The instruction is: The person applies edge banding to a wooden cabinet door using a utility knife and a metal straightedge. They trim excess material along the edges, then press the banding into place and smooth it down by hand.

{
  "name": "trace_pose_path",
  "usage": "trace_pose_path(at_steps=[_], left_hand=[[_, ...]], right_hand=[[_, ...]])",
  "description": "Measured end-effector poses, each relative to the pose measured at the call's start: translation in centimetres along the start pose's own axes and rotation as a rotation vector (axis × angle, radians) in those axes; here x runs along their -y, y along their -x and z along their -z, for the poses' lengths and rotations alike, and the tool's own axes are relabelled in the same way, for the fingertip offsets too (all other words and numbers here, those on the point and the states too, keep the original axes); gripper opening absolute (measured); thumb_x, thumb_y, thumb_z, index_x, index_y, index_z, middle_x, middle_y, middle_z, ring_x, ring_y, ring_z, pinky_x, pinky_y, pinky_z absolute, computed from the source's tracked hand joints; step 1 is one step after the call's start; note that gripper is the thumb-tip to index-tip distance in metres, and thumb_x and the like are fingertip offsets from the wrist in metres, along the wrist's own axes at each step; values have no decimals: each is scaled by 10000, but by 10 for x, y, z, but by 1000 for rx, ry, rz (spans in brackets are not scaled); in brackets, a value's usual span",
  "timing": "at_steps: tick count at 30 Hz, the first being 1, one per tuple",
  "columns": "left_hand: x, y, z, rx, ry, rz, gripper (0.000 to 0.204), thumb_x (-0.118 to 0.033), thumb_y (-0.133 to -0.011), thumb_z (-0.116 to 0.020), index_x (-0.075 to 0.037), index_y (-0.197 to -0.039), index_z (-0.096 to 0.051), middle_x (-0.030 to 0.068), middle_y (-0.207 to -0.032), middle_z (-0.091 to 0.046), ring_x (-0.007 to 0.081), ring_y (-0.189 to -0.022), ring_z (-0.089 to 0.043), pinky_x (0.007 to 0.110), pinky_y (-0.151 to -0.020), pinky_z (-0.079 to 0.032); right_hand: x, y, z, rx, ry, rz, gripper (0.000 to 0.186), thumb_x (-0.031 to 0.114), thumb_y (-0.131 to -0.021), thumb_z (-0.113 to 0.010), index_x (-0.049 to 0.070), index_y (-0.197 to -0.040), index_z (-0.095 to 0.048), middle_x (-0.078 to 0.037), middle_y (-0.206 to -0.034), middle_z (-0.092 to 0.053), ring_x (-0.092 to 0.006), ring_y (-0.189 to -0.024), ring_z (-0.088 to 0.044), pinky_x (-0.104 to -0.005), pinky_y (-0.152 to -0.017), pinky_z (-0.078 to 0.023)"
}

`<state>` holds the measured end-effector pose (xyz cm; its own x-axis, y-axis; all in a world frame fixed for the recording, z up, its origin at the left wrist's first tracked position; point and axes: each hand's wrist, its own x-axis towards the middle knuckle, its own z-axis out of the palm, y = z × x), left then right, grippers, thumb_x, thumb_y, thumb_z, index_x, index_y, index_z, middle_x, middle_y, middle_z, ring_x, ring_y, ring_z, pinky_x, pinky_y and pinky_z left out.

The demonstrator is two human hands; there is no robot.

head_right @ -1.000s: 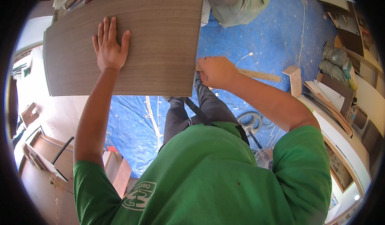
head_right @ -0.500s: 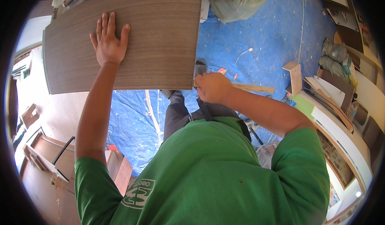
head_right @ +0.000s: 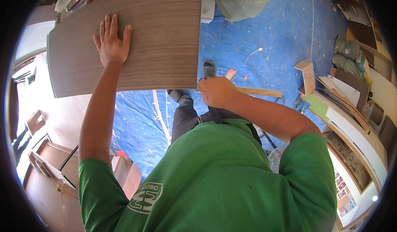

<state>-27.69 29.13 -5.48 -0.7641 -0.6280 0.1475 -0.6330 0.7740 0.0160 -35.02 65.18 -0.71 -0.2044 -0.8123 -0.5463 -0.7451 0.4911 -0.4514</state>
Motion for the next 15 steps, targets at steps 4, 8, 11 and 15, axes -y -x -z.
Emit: trace_pose_path(at_steps=[4,8,11,15], left_hand=[[-1,-2,2,2,22,-9,729,-689,-981,-392,-285,-1586,-361,-5,-1679,-280,190,-1559,-207,473,-1292,-85],[0,-3,3,24,39,-6,731,-687,-979,-403,-289,-1590,-354,-11,-1681,-275,183,-1562,-194,453,-1294,-90],[0,-3,5,28,61,-5,730,-686,-977,-414,-291,-1588,-359,-15,-1680,-278,177,-1562,-193,445,-1294,-94],[4,-1,4,36,59,7,731,-681,-972,-435,-288,-1584,-369,-18,-1678,-281,175,-1561,-197,444,-1292,-96]], right_hand=[[-4,3,-5,-35,-9,19,250,256,-892,-663,30,-985,-610,-160,-897,-661,-346,-843,-683,-473,-730,-557],[-15,6,-4,-63,-127,-27,275,253,-892,-682,20,-1012,-599,-161,-900,-681,-337,-835,-692,-453,-721,-550],[-54,8,6,1,-568,-239,291,245,-922,-689,13,-1069,-595,-136,-889,-688,-293,-811,-698,-428,-705,-557],[-83,24,54,132,-1580,-182,326,266,-975,-672,11,-1165,-597,-110,-884,-680,-239,-798,-688,-421,-716,-567]])
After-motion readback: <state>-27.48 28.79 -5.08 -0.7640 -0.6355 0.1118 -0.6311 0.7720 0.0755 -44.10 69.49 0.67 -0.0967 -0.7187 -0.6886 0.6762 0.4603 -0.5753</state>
